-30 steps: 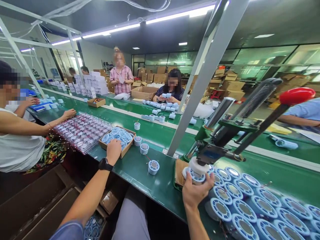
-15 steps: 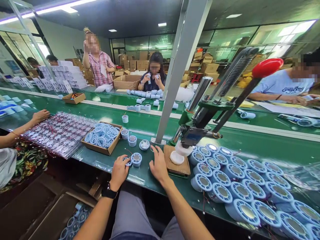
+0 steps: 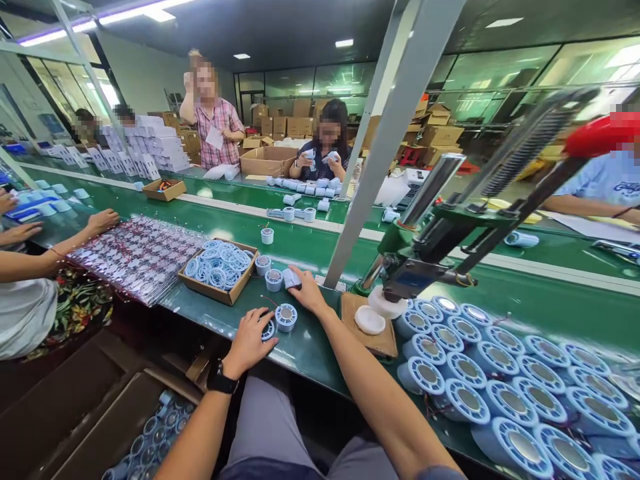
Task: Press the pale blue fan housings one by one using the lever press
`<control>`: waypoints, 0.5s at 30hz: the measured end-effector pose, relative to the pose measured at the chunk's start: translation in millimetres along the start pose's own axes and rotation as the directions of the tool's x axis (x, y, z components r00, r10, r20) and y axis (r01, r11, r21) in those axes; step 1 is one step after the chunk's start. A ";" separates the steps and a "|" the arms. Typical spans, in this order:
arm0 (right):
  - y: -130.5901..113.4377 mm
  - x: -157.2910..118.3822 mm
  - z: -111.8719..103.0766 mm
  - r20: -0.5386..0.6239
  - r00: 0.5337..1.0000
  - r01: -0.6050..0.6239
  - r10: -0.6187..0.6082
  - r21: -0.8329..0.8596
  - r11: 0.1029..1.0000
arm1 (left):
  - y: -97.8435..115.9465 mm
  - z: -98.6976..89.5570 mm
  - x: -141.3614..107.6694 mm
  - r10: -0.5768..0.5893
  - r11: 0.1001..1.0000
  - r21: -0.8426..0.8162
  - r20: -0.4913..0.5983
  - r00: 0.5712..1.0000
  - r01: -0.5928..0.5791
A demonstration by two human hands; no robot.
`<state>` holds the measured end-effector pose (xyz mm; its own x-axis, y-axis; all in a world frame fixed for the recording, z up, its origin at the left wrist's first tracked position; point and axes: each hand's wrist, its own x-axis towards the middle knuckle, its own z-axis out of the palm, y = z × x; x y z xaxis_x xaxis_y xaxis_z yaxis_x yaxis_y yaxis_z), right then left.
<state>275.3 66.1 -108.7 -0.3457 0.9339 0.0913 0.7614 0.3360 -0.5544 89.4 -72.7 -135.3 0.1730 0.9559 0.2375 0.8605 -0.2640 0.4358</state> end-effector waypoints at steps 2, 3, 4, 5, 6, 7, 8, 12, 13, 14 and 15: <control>4.8 -6.4 -16.5 0.061 0.998 -0.030 0.034 -0.071 0.997 | -4.0 -1.5 -6.9 -0.009 0.999 -0.041 -0.014 1.000 0.008; 8.4 -11.0 -26.1 0.104 0.993 -0.047 0.059 -0.115 0.992 | -5.8 -1.8 -11.0 -0.019 0.998 -0.053 -0.025 0.999 0.018; 12.4 -16.1 -36.0 0.154 0.984 -0.061 0.086 -0.163 0.985 | -7.3 -1.8 -14.9 -0.029 0.998 -0.058 -0.038 0.999 0.027; 16.4 -21.3 -45.5 0.209 0.971 -0.070 0.115 -0.213 0.975 | -8.1 -1.5 -18.3 -0.036 0.998 -0.059 -0.050 0.998 0.033; 20.0 -25.9 -54.4 0.261 0.954 -0.075 0.145 -0.263 0.962 | -8.3 -1.0 -20.8 -0.039 0.998 -0.056 -0.063 0.997 0.035; 22.9 -29.6 -62.0 0.304 0.936 -0.077 0.176 -0.310 0.948 | -7.8 -0.3 -22.3 -0.041 0.998 -0.051 -0.077 0.996 0.037; 24.8 -32.0 -68.3 0.336 0.919 -0.080 0.206 -0.352 0.932 | -6.6 0.5 -22.7 -0.041 0.998 -0.045 -0.088 0.995 0.037; 23.1 -29.4 -79.8 0.371 0.884 -0.088 0.285 -0.467 0.880 | 1.7 4.3 -17.4 -0.086 0.996 0.013 -0.142 0.986 0.088; 21.1 -26.8 -80.6 0.370 0.882 -0.085 0.291 -0.481 0.872 | 3.6 5.1 -15.8 -0.098 0.994 0.031 -0.159 0.982 0.104; 18.8 -24.3 -81.4 0.368 0.883 -0.082 0.292 -0.491 0.867 | 5.2 5.8 -14.5 -0.105 0.992 0.044 -0.176 0.979 0.115; 16.3 -22.2 -82.4 0.362 0.886 -0.078 0.289 -0.498 0.864 | 6.2 6.3 -13.7 -0.108 0.992 0.050 -0.189 0.976 0.119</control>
<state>340.6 60.9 -51.7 -0.2850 0.8807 -0.3784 0.9577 0.2782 -0.0738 95.4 -86.6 -141.3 -0.0145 0.9371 0.3488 0.8980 -0.1412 0.4167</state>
